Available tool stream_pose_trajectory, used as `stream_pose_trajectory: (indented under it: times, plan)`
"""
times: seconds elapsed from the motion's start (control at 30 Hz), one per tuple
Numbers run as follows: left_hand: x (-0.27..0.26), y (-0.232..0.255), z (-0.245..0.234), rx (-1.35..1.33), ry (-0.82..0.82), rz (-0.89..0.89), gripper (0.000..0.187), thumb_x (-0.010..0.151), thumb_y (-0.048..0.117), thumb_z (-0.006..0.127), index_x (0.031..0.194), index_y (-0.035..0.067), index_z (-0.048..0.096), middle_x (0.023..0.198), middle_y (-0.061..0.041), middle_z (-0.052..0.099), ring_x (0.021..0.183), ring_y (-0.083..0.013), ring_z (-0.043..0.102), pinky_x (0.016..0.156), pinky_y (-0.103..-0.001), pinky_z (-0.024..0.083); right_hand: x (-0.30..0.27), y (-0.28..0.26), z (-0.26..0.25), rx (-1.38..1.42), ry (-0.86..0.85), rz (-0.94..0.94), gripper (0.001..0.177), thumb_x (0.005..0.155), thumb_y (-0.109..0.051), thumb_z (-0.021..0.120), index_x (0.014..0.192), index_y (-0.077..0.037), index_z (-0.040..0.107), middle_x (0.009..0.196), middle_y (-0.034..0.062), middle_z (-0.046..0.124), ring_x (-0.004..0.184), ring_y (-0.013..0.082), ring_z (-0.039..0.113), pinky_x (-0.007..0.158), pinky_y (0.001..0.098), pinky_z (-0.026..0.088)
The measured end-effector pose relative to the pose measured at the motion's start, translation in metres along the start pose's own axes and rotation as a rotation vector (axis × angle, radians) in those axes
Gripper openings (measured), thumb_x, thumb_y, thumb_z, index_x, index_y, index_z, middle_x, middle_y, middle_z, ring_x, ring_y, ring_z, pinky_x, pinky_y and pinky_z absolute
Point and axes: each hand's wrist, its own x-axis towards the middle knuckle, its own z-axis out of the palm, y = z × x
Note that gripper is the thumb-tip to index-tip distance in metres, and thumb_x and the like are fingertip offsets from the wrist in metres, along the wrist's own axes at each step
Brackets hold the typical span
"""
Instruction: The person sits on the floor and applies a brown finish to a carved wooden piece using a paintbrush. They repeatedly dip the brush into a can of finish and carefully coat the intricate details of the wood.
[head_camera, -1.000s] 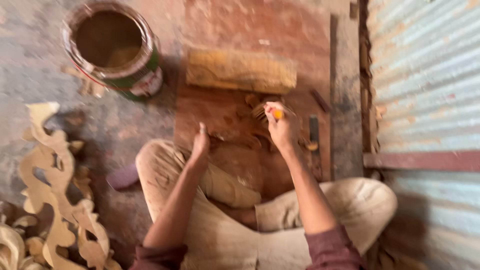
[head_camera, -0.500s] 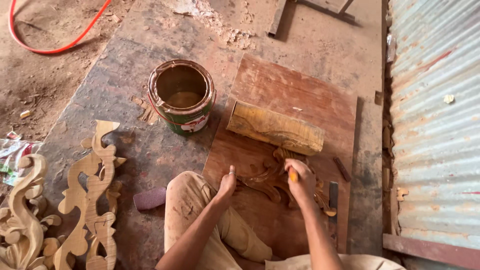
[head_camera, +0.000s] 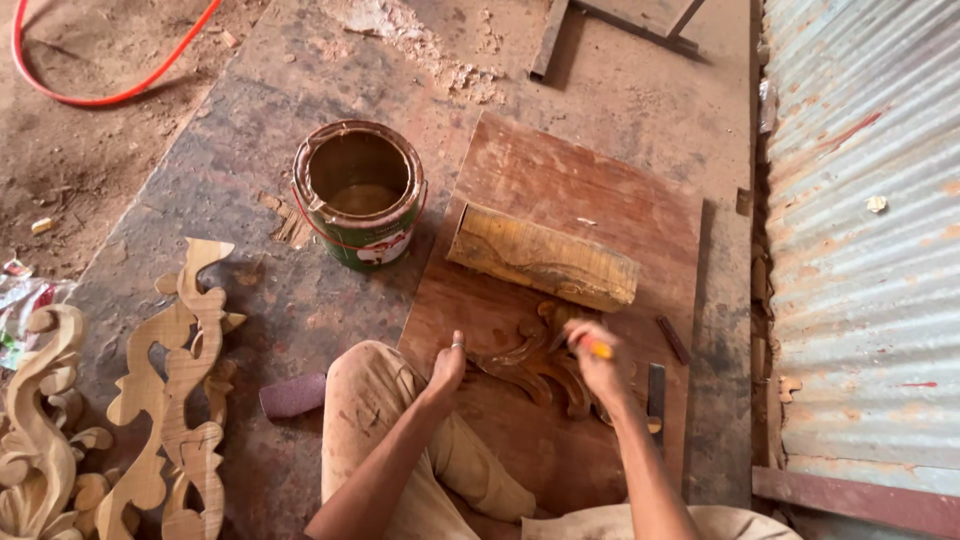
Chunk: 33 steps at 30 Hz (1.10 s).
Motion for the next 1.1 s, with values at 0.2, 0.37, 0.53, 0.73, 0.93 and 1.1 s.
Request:
stream_pose_trajectory:
  times: [0.2,0.37,0.53,0.73,0.93,1.1]
  plan:
    - [-0.008,0.001,-0.003,-0.037,-0.013,0.013,0.077,0.1,0.065,0.034,0.121,-0.003,0.064,0.109,-0.015,0.069,0.1,-0.0266,0.064,0.087,-0.047,0.052,-0.009,0.008,0.0,0.026,0.175,-0.086,0.01,0.095,0.003,0.069,0.098,-0.006,0.066,0.126,0.0058,0.074,0.111,0.0206,0.07,0.086,0.0303,0.056]
    - [0.006,0.005,-0.002,-0.017,0.014,0.049,0.082,0.101,0.067,0.036,0.123,-0.007,0.064,0.117,-0.019,0.07,0.107,-0.0273,0.065,0.091,-0.044,0.052,0.001,0.007,0.0,0.112,0.019,0.403,0.009,0.09,0.0,0.066,0.092,-0.008,0.067,0.129,0.0042,0.074,0.083,0.0186,0.068,0.056,0.0278,0.051]
    - [0.019,-0.011,0.001,0.132,0.016,0.05,0.092,0.107,0.07,0.031,0.105,-0.014,0.068,0.093,-0.024,0.066,0.081,-0.0295,0.06,0.072,-0.049,0.049,-0.009,0.018,-0.009,0.165,0.201,-0.143,0.008,0.101,0.001,0.067,0.1,-0.007,0.065,0.121,0.013,0.074,0.111,0.0211,0.071,0.097,0.0278,0.056]
    - [-0.026,0.02,-0.013,-0.113,-0.07,-0.035,0.076,0.102,0.065,0.033,0.113,-0.003,0.067,0.098,-0.015,0.073,0.088,-0.0259,0.069,0.079,-0.044,0.055,-0.003,0.023,-0.006,0.132,0.043,0.164,0.012,0.091,0.006,0.067,0.092,-0.005,0.066,0.12,0.0094,0.075,0.111,0.0199,0.071,0.089,0.0331,0.063]
    - [-0.075,0.055,-0.014,-0.103,-0.087,-0.117,0.077,0.105,0.062,0.029,0.123,-0.003,0.064,0.106,-0.017,0.075,0.097,-0.0287,0.07,0.088,-0.046,0.054,0.007,0.014,0.007,0.094,0.032,0.013,0.018,0.09,0.012,0.068,0.092,-0.006,0.067,0.12,0.0109,0.074,0.112,0.0244,0.072,0.09,0.0351,0.062]
    - [-0.07,0.049,-0.014,-0.119,-0.088,-0.133,0.075,0.104,0.062,0.03,0.125,-0.003,0.062,0.106,-0.017,0.075,0.094,-0.0281,0.071,0.087,-0.044,0.054,0.016,0.006,0.011,0.291,0.085,-0.015,0.017,0.093,0.013,0.068,0.094,-0.004,0.064,0.12,0.0125,0.074,0.11,0.0239,0.071,0.096,0.0329,0.062]
